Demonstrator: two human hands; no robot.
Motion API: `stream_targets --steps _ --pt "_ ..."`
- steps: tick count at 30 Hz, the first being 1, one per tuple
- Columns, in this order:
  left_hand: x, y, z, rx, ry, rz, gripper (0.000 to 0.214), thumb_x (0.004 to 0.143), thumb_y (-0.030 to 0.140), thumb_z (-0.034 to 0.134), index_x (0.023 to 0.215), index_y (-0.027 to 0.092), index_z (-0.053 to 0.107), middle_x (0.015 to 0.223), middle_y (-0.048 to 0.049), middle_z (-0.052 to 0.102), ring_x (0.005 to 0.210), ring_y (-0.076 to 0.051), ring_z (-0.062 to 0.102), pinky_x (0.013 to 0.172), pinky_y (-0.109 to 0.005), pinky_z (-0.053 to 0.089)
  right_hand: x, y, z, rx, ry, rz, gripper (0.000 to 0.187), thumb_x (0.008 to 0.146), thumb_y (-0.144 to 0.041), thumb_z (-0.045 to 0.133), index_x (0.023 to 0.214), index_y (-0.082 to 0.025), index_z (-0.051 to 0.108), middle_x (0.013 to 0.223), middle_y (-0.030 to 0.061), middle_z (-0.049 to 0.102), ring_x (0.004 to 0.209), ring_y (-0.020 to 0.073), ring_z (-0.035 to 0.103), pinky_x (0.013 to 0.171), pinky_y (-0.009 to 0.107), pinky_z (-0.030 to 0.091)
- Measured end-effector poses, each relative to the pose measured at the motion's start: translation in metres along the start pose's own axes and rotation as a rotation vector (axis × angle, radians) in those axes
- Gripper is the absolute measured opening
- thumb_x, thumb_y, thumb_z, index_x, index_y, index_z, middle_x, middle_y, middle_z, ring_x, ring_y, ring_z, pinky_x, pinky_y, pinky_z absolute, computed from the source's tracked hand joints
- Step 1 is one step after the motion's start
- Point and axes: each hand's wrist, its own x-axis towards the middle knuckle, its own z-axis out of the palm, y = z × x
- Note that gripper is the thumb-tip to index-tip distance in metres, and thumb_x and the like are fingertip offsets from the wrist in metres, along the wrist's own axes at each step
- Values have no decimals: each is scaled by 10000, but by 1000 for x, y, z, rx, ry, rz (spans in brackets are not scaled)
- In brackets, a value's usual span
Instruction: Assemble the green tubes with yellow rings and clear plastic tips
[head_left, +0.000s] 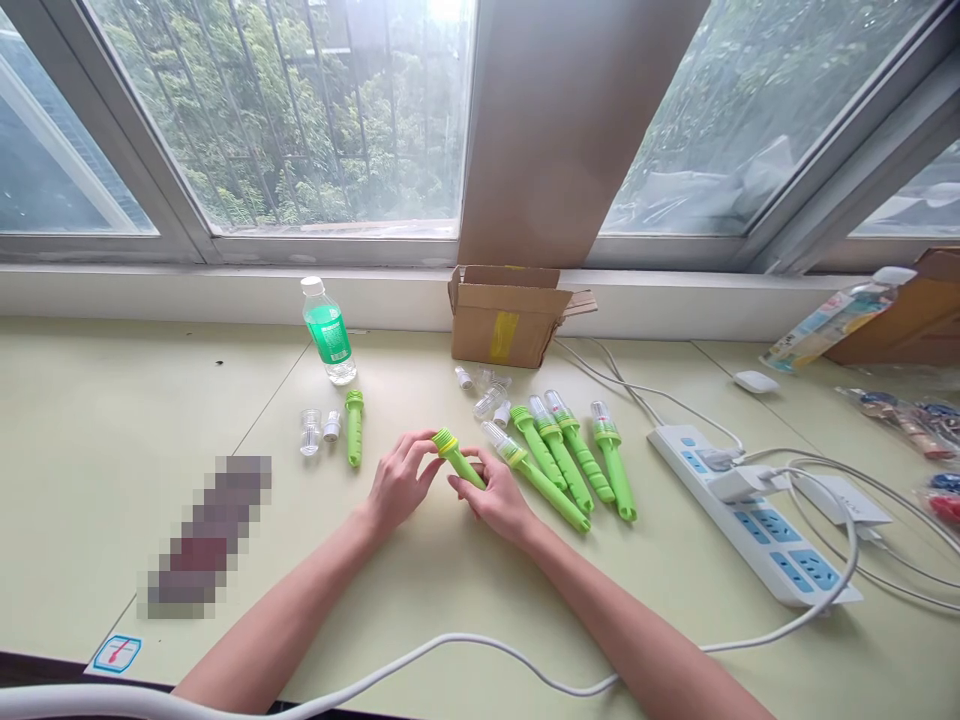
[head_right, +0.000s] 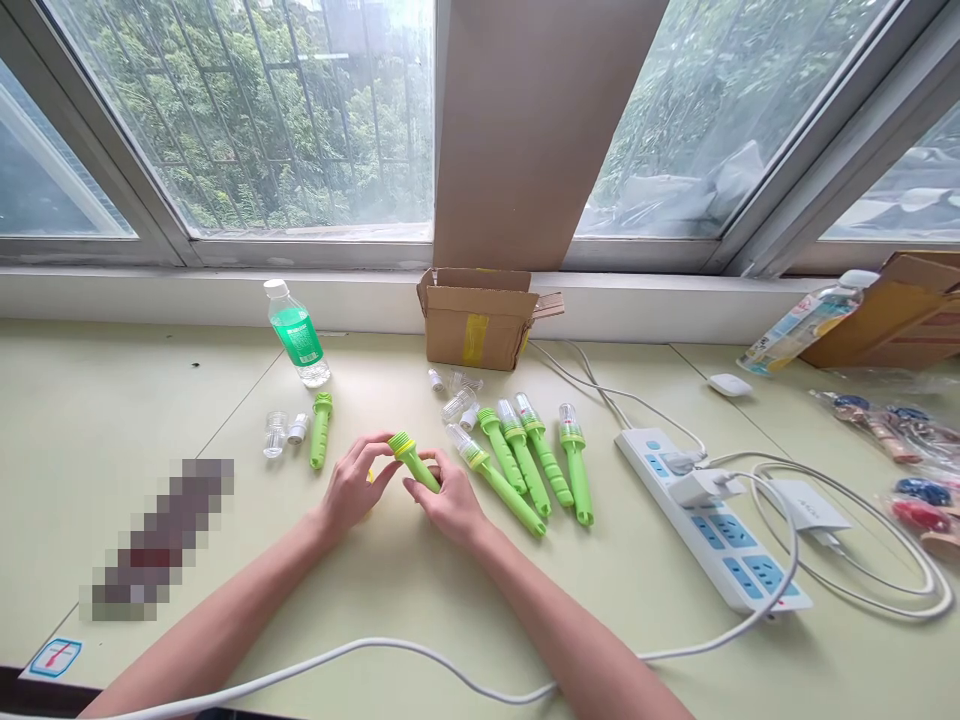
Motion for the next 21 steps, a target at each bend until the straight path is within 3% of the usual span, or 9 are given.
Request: stream_targets --steps 6,21 --pt "0 -2 -1 12 -16 -15 93 844 208 601 908 211 533 1058 -65 651 960 -193 644 708 -306 553 0 -1 -1 2 -15 16 296 851 -454 550 1006 -201 550 652 -29 584 365 77 447 384 215 397" --pt "0 -2 0 28 -28 -41 98 835 208 611 896 207 535 1018 -62 655 918 -189 659 624 -274 547 0 -1 1 -6 12 11 300 854 -457 542 989 -190 560 642 -28 585 369 81 462 386 214 392"
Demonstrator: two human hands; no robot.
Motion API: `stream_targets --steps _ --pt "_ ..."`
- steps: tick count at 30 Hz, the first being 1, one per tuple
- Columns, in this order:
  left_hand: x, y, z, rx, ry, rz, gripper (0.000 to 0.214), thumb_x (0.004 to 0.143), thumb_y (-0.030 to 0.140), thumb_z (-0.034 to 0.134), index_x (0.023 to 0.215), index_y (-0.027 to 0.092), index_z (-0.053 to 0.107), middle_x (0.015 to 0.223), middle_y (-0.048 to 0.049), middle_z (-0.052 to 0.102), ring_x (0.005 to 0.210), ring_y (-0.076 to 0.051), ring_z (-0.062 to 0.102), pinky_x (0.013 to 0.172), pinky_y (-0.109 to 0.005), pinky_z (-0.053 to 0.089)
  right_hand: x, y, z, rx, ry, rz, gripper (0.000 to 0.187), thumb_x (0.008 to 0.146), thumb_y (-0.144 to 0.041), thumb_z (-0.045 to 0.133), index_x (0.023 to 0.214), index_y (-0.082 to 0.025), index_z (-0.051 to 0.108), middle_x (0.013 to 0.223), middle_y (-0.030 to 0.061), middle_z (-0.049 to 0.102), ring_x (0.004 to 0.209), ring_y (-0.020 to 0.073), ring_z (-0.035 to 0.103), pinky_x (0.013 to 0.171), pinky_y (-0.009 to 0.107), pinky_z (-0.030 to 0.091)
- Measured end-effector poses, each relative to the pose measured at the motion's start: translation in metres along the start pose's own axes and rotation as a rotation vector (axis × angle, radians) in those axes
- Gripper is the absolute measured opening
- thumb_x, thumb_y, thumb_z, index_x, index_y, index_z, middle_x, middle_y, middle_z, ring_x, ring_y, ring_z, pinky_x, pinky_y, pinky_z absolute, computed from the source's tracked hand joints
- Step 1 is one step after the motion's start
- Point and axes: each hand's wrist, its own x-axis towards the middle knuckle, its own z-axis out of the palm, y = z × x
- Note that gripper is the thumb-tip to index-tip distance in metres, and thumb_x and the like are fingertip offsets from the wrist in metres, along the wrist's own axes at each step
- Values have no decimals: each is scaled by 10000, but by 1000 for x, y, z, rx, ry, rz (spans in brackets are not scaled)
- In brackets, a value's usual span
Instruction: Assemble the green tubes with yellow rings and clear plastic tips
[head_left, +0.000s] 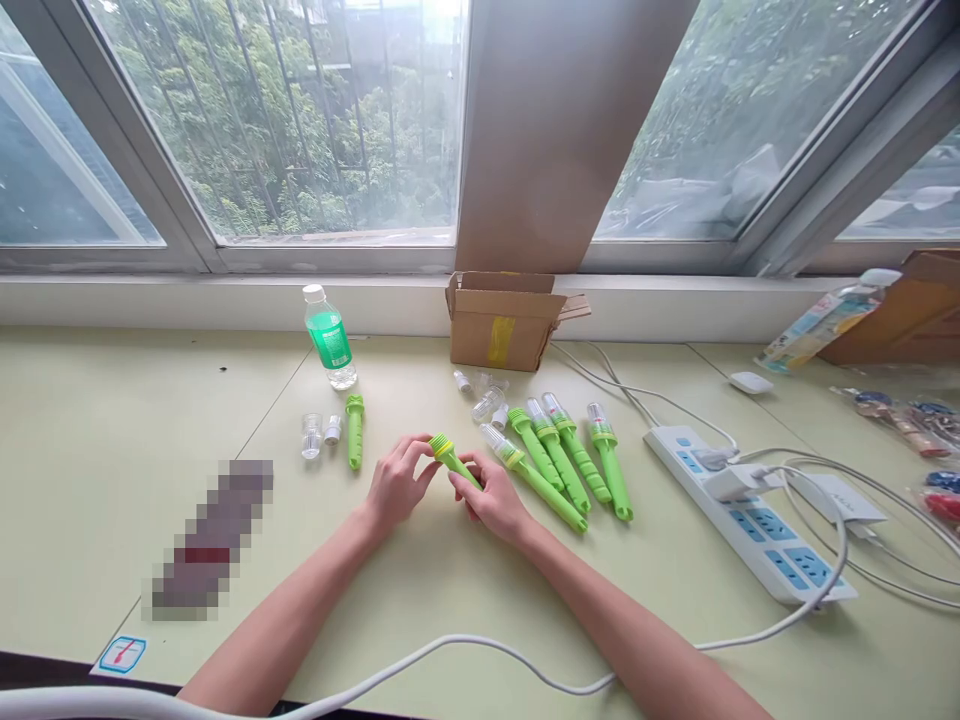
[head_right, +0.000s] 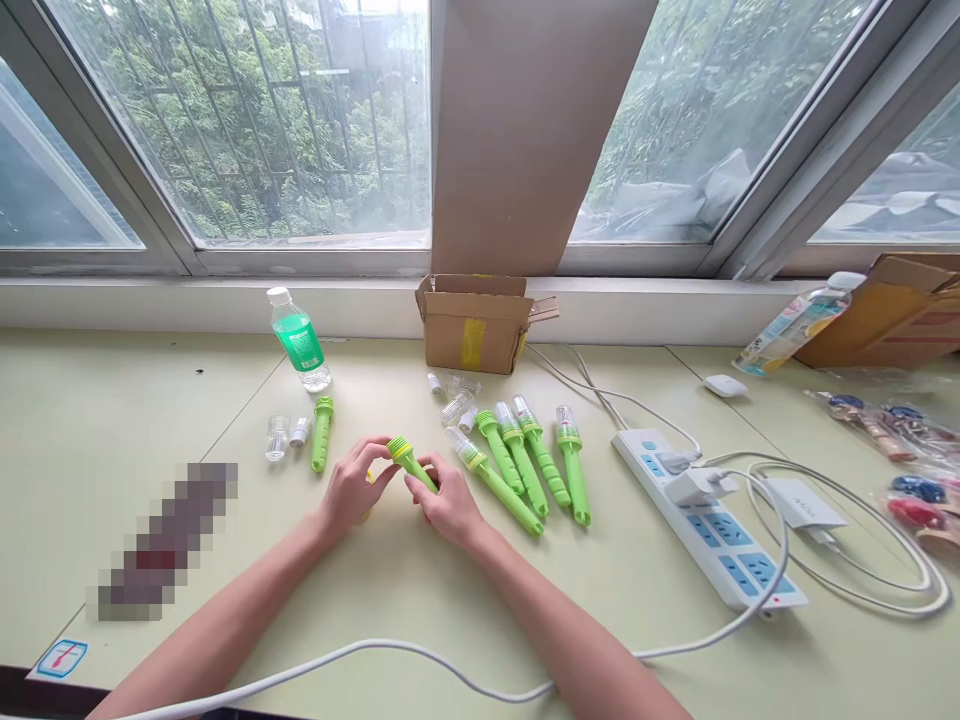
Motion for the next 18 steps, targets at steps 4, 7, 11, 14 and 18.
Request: stream_targets --steps 4,7,11,14,18 --pt "-1 0 0 4 0 -6 99 829 208 617 889 208 538 1032 -65 658 893 -181 670 619 -271 554 0 1 1 8 3 -1 307 846 -461 548 988 -189 557 640 -28 590 366 82 460 381 214 390" --pt "-1 0 1 -4 13 -7 85 832 205 614 882 209 546 1026 -63 663 891 -180 673 635 -279 560 0 2 1 20 5 -5 301 842 -456 553 980 -188 556 641 -30 589 372 80 462 388 212 393" --pt "-2 -2 1 -41 42 7 44 850 196 592 870 209 555 1017 -59 669 934 -186 665 704 -310 565 0 2 1 37 3 -6 315 839 -469 553 984 -189 564 642 -33 588 358 75 447 377 211 381" --pt "-2 -3 1 -74 45 24 37 857 188 582 882 208 562 1027 -63 668 952 -186 661 754 -331 562 0 1 0 53 -3 -10 336 844 -493 537 993 -194 573 653 -30 594 360 78 451 383 217 378" --pt "-1 -1 -2 -99 15 19 91 857 176 579 937 214 555 1071 -72 655 1000 -191 643 756 -331 569 0 -2 -1 63 -26 -18 374 869 -532 474 844 -184 607 605 -24 570 389 89 469 398 218 362"
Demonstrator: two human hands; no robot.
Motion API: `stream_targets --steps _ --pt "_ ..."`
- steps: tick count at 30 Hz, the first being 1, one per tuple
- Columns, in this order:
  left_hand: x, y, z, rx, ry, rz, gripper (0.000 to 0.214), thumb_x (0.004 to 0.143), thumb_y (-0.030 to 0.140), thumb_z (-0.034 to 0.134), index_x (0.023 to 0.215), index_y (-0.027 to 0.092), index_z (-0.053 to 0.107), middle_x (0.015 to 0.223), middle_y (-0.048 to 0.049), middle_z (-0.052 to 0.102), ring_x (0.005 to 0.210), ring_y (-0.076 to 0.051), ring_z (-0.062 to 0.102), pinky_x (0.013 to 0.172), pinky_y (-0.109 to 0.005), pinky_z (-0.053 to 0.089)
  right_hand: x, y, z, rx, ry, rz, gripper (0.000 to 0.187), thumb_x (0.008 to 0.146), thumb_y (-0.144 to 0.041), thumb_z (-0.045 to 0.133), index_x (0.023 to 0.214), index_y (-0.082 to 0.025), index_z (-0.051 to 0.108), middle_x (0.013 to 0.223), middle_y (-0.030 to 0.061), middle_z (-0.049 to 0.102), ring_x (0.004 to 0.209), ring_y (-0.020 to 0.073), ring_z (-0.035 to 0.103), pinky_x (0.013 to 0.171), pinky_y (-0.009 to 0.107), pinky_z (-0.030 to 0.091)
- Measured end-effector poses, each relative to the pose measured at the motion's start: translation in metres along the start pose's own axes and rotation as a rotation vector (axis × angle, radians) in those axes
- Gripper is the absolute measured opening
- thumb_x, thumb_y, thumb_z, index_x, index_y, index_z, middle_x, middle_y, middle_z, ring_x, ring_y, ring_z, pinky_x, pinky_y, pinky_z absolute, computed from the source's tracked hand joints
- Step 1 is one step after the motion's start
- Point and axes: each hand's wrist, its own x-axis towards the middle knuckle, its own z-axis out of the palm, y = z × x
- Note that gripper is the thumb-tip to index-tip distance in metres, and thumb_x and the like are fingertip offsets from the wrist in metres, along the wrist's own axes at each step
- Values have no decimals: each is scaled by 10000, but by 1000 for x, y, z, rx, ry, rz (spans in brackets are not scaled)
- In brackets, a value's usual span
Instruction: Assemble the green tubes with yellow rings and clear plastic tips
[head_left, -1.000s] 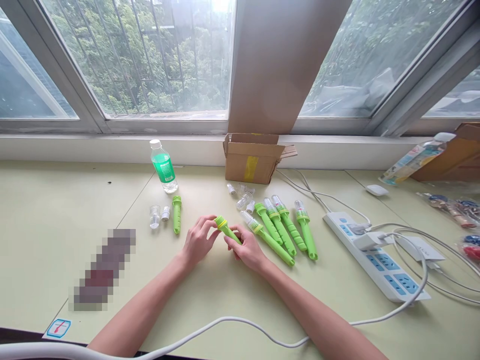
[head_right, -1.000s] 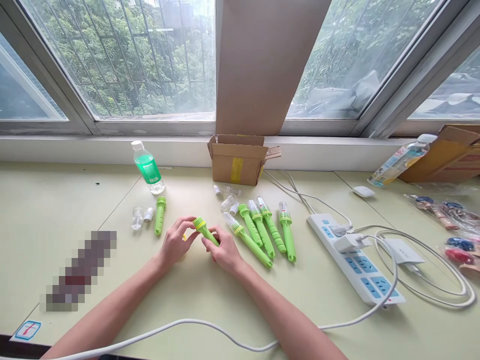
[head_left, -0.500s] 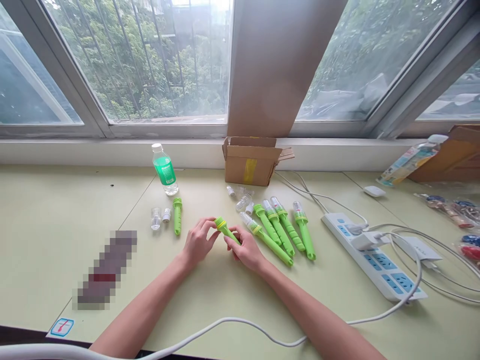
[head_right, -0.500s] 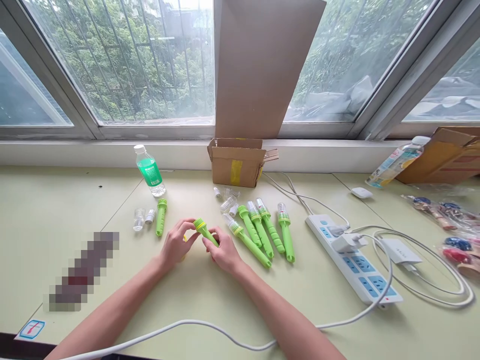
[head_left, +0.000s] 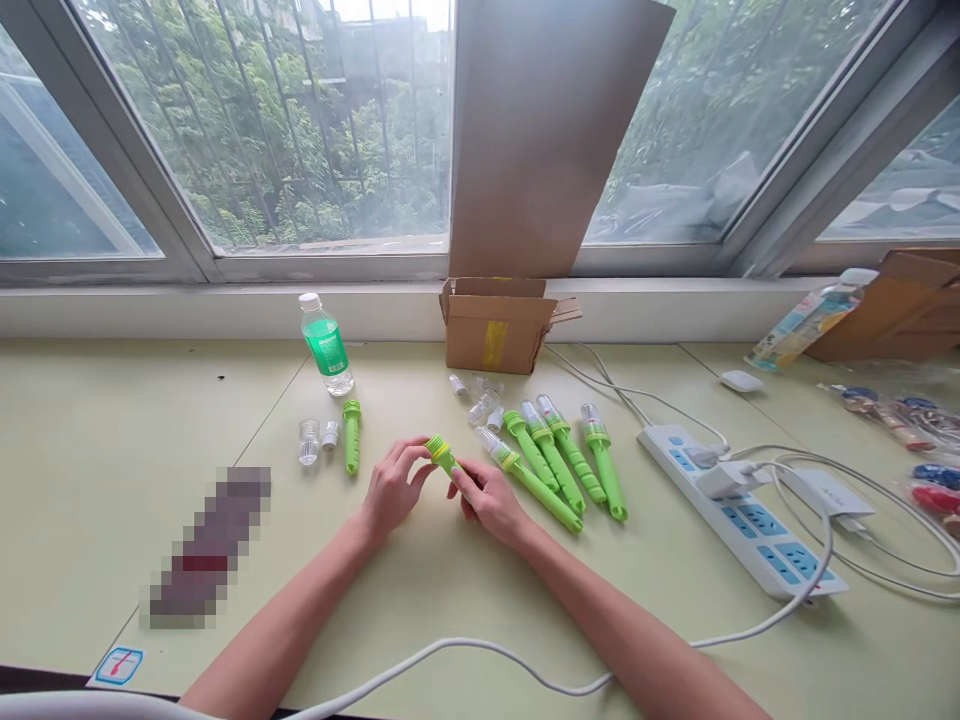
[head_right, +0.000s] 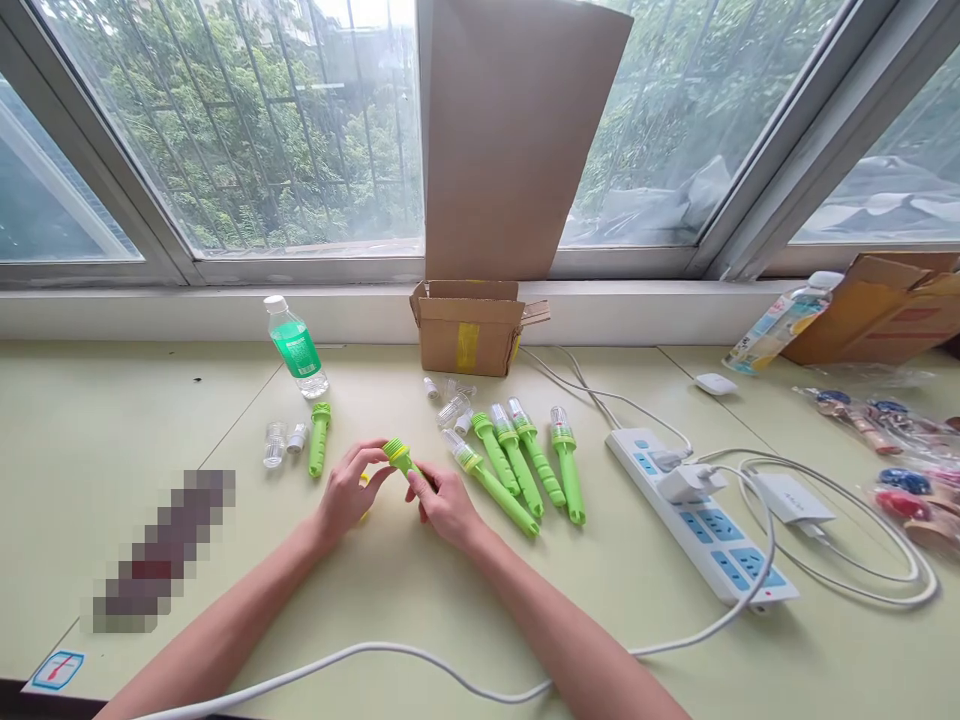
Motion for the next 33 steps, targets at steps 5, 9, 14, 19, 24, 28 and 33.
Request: stream_targets --steps 5,9,14,19,24,28,33 --pt "2 2 -1 -1 -30 -10 110 847 168 588 937 215 547 1096 -72 645 989 -185 648 708 -304 578 0 0 -2 13 -27 5 429 888 -552 424 751 -184 594 582 -20 556 370 88 450 371 218 325" --pt "3 0 -1 -24 -28 4 68 856 172 574 906 213 552 1061 -64 659 977 -181 654 763 -328 570 0 2 -3 23 -24 18 389 879 -540 449 820 -184 594 651 -6 616 343 75 434 353 217 324" --pt "2 0 0 -20 -5 1 58 854 198 587 869 210 533 1048 -68 655 957 -187 659 705 -313 570 0 3 -2 35 7 39 390 817 -494 577 1068 -199 536 698 -14 632 343 73 421 348 215 361" --pt "-1 2 1 15 3 -8 146 854 215 593 781 205 468 1084 -77 639 909 -176 670 629 -274 557 -1 2 0 68 14 28 335 849 -489 529 1023 -203 529 752 -1 636 354 71 444 343 210 351" --pt "-1 2 1 -18 10 -31 188 849 265 608 976 213 480 1092 -80 639 871 -165 670 674 -302 572 0 1 2 95 10 1 363 873 -528 462 858 -184 576 749 10 603 417 84 490 365 212 369" --pt "-1 1 -1 -2 -15 -27 213 854 280 599 1013 216 472 1111 -84 633 880 -171 665 662 -300 570 -1 2 4 133 70 -22 358 896 -529 423 852 -194 540 761 4 577 429 83 484 375 216 374" --pt "3 -1 -6 242 -4 25 183 859 295 585 996 204 504 1078 -103 637 910 -213 654 662 -303 539 -1 4 4 186 185 -50 312 922 -501 399 924 -206 500 739 -22 515 411 67 439 364 211 342"
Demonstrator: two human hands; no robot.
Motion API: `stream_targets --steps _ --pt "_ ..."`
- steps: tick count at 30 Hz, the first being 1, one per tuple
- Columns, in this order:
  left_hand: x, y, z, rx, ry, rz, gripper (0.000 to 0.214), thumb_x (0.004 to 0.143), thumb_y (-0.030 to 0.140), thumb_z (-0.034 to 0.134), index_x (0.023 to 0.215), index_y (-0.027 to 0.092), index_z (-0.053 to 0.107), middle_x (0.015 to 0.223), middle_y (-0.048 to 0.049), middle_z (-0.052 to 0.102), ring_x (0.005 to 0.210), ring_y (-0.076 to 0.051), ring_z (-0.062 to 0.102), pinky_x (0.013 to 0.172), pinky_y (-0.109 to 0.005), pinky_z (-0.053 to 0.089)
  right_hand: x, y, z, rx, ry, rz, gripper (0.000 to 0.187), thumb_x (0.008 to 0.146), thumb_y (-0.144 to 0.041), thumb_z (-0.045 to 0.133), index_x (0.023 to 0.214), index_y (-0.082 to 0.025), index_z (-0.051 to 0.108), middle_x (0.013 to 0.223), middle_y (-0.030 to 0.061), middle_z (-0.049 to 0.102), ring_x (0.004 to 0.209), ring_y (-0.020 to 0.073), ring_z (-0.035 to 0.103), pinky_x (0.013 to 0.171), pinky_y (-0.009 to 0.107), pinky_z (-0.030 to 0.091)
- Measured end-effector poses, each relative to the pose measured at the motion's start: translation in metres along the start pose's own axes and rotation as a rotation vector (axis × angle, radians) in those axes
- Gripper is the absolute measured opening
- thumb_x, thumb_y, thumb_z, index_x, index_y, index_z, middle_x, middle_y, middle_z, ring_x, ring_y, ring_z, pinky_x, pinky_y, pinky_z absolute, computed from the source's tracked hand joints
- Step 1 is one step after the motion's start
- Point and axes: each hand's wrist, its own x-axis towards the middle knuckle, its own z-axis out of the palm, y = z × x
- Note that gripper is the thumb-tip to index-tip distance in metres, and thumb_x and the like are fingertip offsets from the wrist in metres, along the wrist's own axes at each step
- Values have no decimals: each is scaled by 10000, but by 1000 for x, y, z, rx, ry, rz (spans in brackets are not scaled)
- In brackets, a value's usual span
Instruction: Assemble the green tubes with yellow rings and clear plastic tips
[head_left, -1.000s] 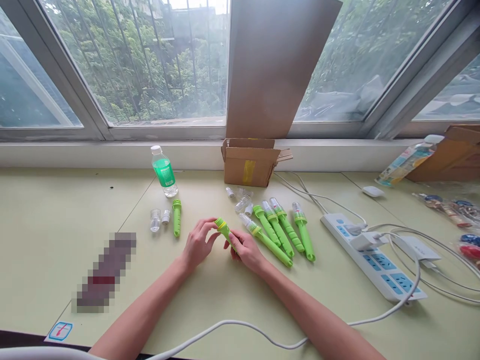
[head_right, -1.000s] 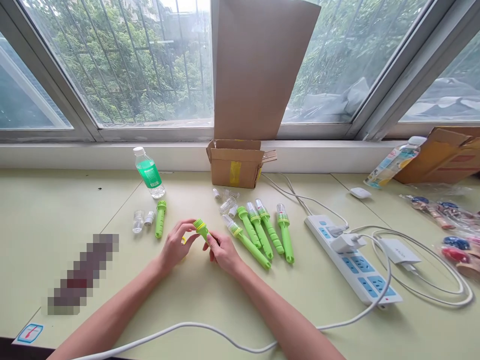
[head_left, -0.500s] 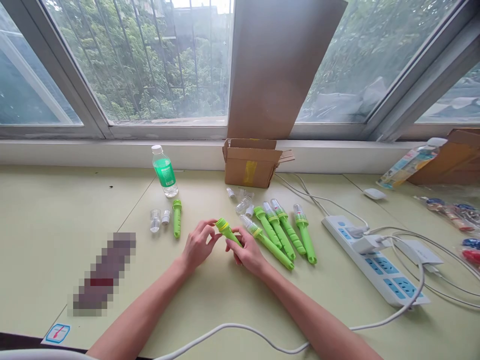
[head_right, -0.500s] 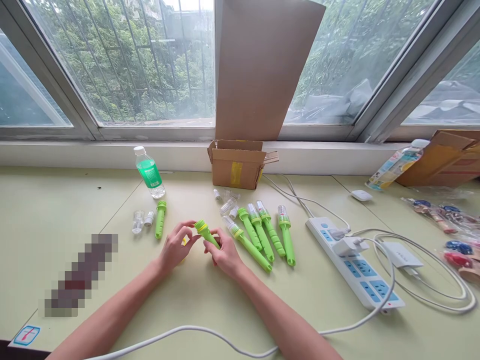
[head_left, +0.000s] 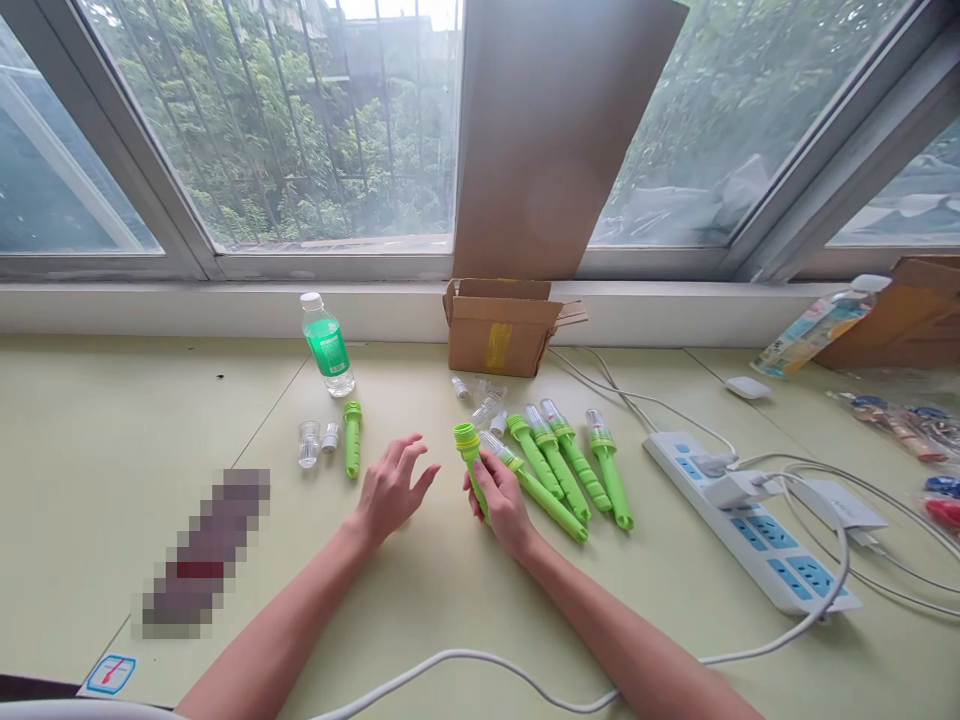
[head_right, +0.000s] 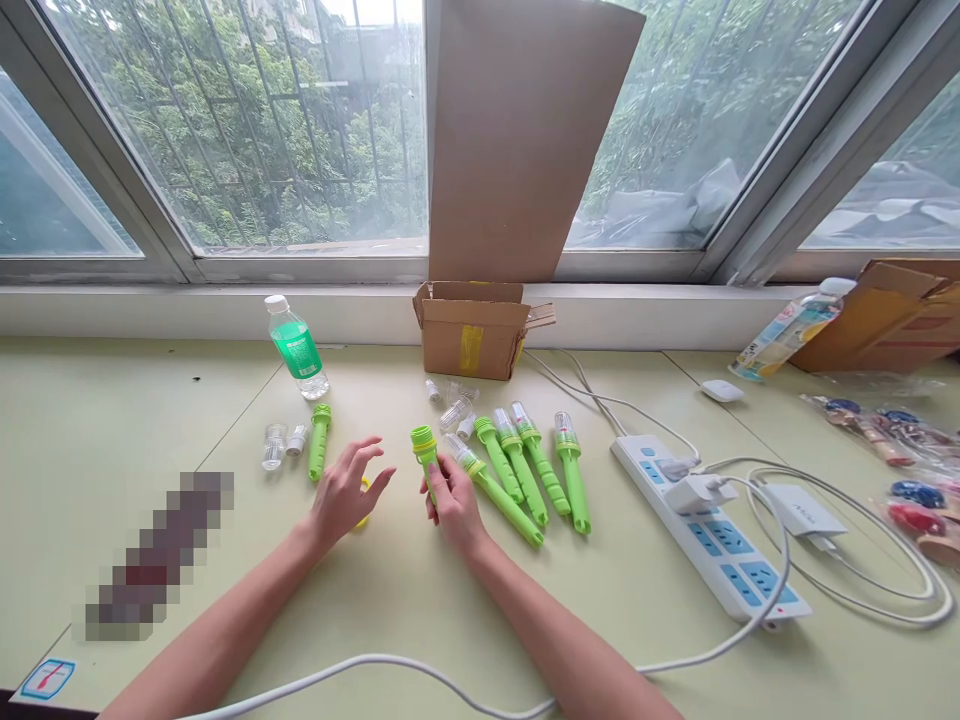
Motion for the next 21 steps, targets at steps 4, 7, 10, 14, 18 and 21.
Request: stream_targets --steps 4,7,10,14,18,21 --pt "8 -7 -7 286 -36 -80 185 881 339 534 960 173 556 1073 -130 629 972 -256 610 758 -351 507 0 1 0 14 18 -15 295 906 -487 456 916 -197 513 720 -28 506 413 62 432 372 211 349" --pt "15 -18 -19 469 -84 -217 228 914 329 454 986 150 575 1120 -148 602 1006 -275 574 777 -363 483 -1 1 0 23 16 -20 283 901 -474 480 912 -195 522 717 -28 501 417 62 436 373 211 348" --pt "18 -31 -34 665 -178 -377 251 927 272 384 997 134 582 1042 -158 608 956 -301 565 737 -385 467 -1 2 -1 31 16 -20 281 903 -470 478 906 -193 526 718 -26 500 411 62 435 359 209 332" --pt "16 -45 -47 785 -336 -526 245 890 164 367 989 110 584 912 -162 614 905 -319 579 696 -391 459 -1 2 -1 40 16 -19 275 904 -463 481 905 -192 530 718 -26 502 407 61 436 355 206 326" --pt "14 -51 -47 747 -443 -621 238 871 152 395 1012 108 581 921 -164 620 893 -317 607 689 -387 471 0 4 -1 46 19 -17 274 904 -459 485 919 -189 532 719 -26 501 418 63 443 361 207 341" --pt "15 -52 -47 728 -450 -645 216 872 185 424 1001 115 583 901 -156 621 830 -299 626 622 -344 473 0 4 0 50 19 -17 273 905 -456 485 922 -188 532 718 -28 498 419 62 445 362 206 341"
